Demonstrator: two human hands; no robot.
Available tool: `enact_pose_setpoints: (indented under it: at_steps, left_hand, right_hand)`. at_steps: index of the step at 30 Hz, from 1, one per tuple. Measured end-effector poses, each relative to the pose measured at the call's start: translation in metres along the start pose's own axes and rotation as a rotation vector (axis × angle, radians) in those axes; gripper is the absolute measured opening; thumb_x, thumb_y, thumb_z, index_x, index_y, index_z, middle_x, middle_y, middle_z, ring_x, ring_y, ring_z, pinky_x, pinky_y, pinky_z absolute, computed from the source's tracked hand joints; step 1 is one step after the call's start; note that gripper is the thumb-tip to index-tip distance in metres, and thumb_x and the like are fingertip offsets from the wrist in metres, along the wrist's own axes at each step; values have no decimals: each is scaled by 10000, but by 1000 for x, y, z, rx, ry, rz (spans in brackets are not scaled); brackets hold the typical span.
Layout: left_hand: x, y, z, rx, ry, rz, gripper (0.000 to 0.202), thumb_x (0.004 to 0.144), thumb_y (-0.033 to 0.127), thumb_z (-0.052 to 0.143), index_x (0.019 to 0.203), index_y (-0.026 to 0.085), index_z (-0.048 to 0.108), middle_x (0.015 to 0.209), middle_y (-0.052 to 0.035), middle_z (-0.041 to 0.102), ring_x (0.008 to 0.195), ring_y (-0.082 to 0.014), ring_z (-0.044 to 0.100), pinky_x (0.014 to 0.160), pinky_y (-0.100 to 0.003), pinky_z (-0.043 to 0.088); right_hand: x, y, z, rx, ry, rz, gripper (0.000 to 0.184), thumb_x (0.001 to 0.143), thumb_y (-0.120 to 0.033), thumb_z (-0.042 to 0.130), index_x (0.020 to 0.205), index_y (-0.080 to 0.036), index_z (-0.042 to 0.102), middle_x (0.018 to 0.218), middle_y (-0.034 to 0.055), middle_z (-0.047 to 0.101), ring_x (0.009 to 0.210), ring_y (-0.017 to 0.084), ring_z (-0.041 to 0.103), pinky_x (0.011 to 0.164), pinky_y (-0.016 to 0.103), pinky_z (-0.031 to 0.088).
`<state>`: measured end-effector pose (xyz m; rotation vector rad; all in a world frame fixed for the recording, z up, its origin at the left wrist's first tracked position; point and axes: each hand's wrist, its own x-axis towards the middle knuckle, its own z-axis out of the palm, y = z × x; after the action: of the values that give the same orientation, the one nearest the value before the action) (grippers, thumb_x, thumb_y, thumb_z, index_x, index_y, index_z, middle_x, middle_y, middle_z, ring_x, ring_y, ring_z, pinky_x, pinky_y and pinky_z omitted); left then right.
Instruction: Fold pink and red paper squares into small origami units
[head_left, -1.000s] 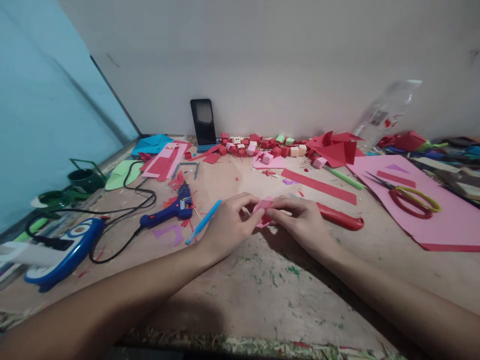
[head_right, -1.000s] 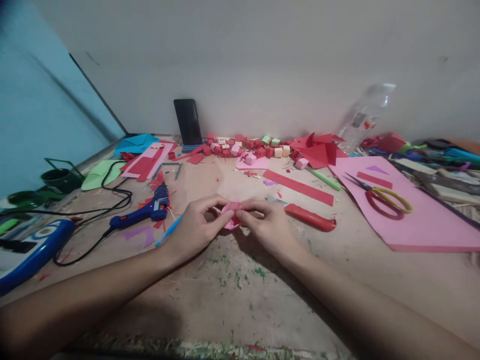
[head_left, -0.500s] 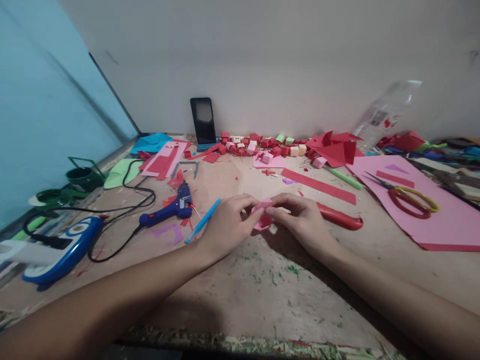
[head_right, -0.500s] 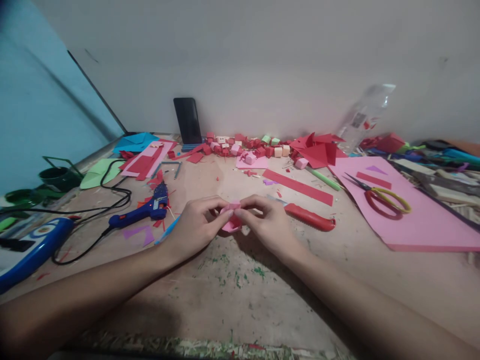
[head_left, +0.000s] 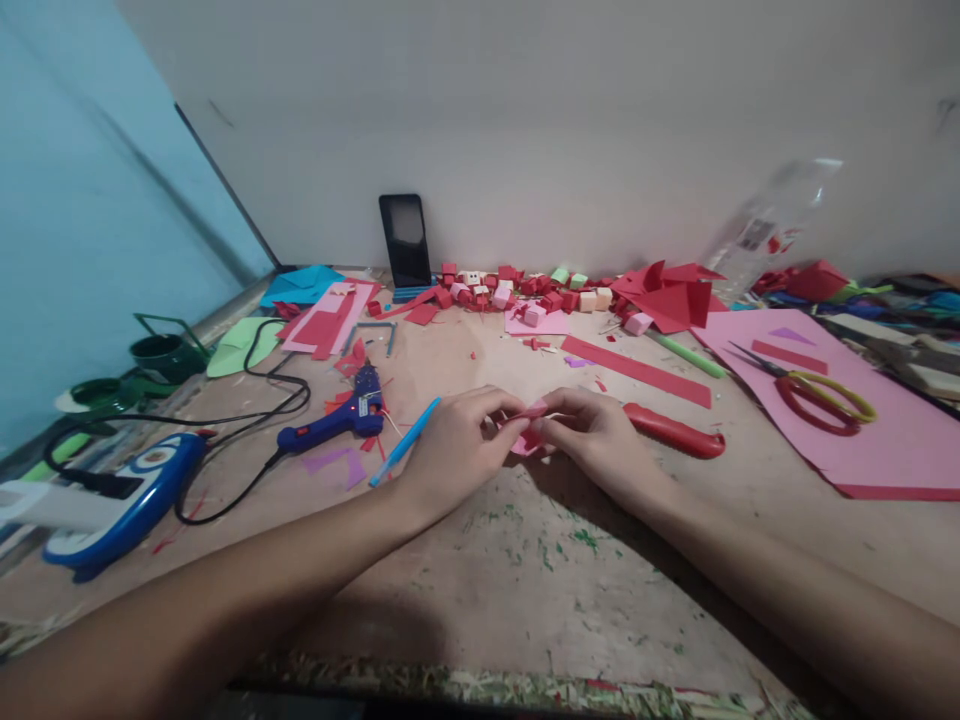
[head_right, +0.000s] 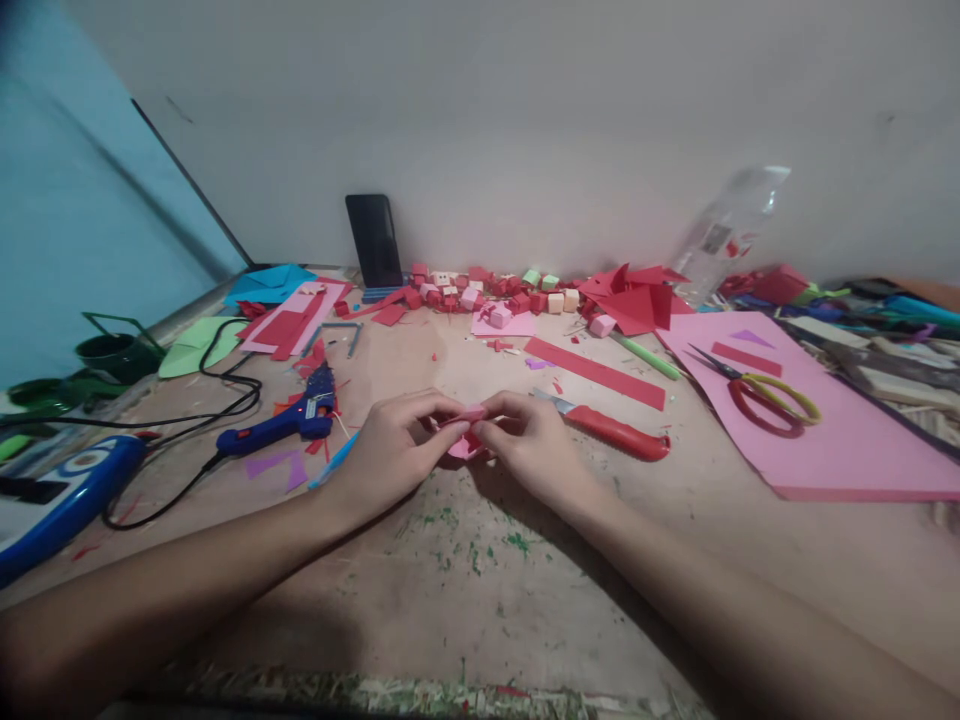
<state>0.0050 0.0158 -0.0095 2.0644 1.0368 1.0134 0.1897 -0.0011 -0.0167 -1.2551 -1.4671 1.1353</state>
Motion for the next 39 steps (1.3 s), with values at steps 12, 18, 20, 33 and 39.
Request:
enact_pose_setpoints:
  at_steps: [12, 18, 20, 33, 39]
  left_hand:
    - [2, -4, -1, 164, 27, 54, 93, 899, 119, 656, 829, 170, 689, 824, -18, 735, 739, -161, 656, 663, -263, 469]
    - [2, -2, -2, 141, 17, 36, 61, 867, 134, 693, 833, 179, 670, 803, 2, 714, 723, -152, 637, 659, -256, 444]
    - [3, -3, -2, 155, 6, 23, 115, 862, 136, 694, 769, 178, 641, 759, 9, 686, 692, -147, 610, 642, -257, 423]
    - [4, 3, -3, 150, 10, 3, 213, 831, 120, 684, 668, 175, 557, 697, 31, 589, 669, -136, 522, 627, -254, 358]
    - [6, 0, -2, -65, -13, -155, 207, 850, 192, 680, 662, 164, 599, 652, 26, 591, 636, -134, 539, 587, -244, 382]
  right_hand:
    - [-1, -6, 0, 119, -3, 65, 180, 792, -362, 755, 852, -194, 778, 836, 57, 767, 737, 214, 715, 694, 348, 579]
    - [1, -6, -2, 342, -59, 199, 127, 754, -301, 812, 833, -202, 799, 857, 59, 784, 802, 215, 737, 788, 352, 601]
    - [1, -6, -2, 326, -47, 198, 120, 749, -300, 816, 813, -200, 796, 833, 58, 778, 780, 211, 730, 786, 356, 604]
    - [2, -4, 0, 323, -44, 191, 121, 703, -272, 817, 809, -215, 805, 817, 40, 784, 722, 199, 715, 730, 349, 591]
    - [2, -5, 0, 301, -32, 181, 112, 712, -282, 807, 799, -214, 793, 761, 26, 753, 697, 187, 690, 702, 337, 575]
